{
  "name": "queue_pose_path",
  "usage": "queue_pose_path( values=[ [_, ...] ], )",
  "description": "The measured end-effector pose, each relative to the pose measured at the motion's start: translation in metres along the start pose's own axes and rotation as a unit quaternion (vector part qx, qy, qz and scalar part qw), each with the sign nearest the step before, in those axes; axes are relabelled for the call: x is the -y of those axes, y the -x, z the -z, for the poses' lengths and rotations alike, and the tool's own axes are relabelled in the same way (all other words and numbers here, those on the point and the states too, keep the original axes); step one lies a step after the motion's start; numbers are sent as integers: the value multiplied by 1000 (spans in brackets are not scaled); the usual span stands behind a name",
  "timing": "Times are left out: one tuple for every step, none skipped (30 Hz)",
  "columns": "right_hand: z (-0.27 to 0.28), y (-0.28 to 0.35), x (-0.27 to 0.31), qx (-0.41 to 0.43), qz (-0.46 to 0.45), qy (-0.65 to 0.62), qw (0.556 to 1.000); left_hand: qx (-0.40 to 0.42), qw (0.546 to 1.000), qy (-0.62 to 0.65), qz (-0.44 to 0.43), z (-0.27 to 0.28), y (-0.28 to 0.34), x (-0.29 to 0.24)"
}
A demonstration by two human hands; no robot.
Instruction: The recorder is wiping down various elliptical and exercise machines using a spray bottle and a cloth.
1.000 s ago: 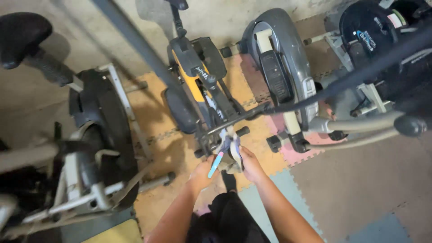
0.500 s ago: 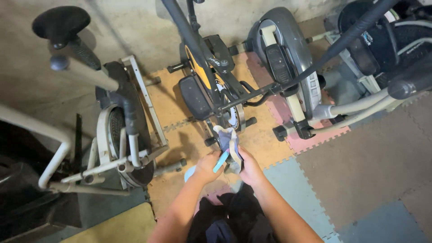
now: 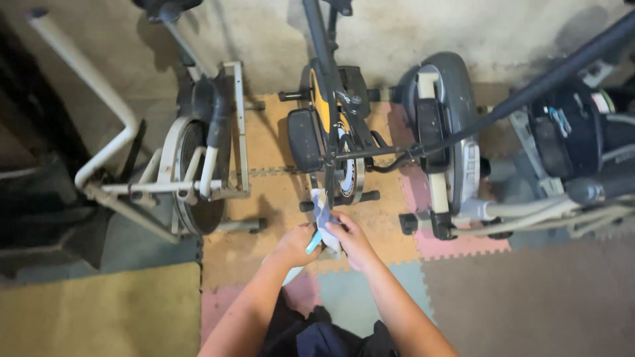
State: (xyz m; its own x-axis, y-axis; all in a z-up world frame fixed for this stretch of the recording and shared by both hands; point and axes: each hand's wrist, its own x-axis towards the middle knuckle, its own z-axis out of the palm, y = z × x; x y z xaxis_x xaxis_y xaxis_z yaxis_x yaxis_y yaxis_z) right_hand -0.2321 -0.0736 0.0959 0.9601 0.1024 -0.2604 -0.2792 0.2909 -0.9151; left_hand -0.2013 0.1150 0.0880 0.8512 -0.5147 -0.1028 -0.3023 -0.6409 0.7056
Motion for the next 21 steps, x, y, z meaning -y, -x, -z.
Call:
queue_pose_path(
  values=[
    [4, 2, 1, 9, -2, 6, 1000, -9, 1000, 3, 6, -3, 5, -3],
    [7, 4, 1, 17, -1, 28, 999, -27, 999, 21, -14, -5, 9, -6],
    [10, 5, 2, 24, 2, 49, 998, -44, 998, 37, -36, -7, 13, -7],
    [9, 6, 7, 31, 1, 54, 998, -52, 997, 39, -32, -14, 13, -4],
    [6, 9, 10, 40, 16, 70, 997, -77, 995, 51, -46, -20, 17, 0],
    [2, 11, 14, 48, 31, 86, 995, -103, 991, 62, -60, -26, 20, 4],
    [-3, 11, 14, 55, 28, 88, 994, -108, 991, 63, -55, -17, 28, -4],
    [-10, 11, 15, 58, 22, 79, 995, -132, 984, 90, -74, -6, 36, -12],
    [-17, 9, 19, 63, 17, 71, 995, -158, 976, 116, -94, 6, 42, -20],
    [-19, 6, 17, 71, 16, 74, 995, -165, 975, 115, -91, 9, 46, -18],
    [-24, 2, 15, 69, 14, 77, 995, -154, 980, 110, -53, 13, 50, -13],
    [-29, -2, 12, 68, 12, 79, 994, -143, 984, 106, -16, 17, 54, -8],
    [-37, -4, 16, 75, 12, 82, 994, -149, 983, 106, -13, 26, 59, -8],
    [-45, -6, 19, 88, 17, 92, 992, -178, 978, 100, -41, 36, 64, -8],
    [-55, -8, 23, 100, 22, 101, 990, -207, 971, 93, -70, 46, 70, -7],
    [-66, -11, 26, 106, 22, 103, 989, -212, 971, 92, -67, 58, 76, -7],
    [-77, -16, 28, 122, 40, 119, 985, -235, 966, 76, -79, 71, 81, -6],
    [-90, -21, 30, 138, 58, 135, 979, -258, 960, 60, -91, 84, 86, -4],
    [-101, -26, 32, 141, 58, 136, 979, -261, 959, 58, -90, 92, 89, 3],
    [-113, -31, 34, 143, 83, 146, 975, -265, 960, 63, -69, 101, 91, 11],
    [-127, -37, 35, 142, 109, 153, 972, -267, 960, 67, -48, 111, 95, 20]
  ],
)
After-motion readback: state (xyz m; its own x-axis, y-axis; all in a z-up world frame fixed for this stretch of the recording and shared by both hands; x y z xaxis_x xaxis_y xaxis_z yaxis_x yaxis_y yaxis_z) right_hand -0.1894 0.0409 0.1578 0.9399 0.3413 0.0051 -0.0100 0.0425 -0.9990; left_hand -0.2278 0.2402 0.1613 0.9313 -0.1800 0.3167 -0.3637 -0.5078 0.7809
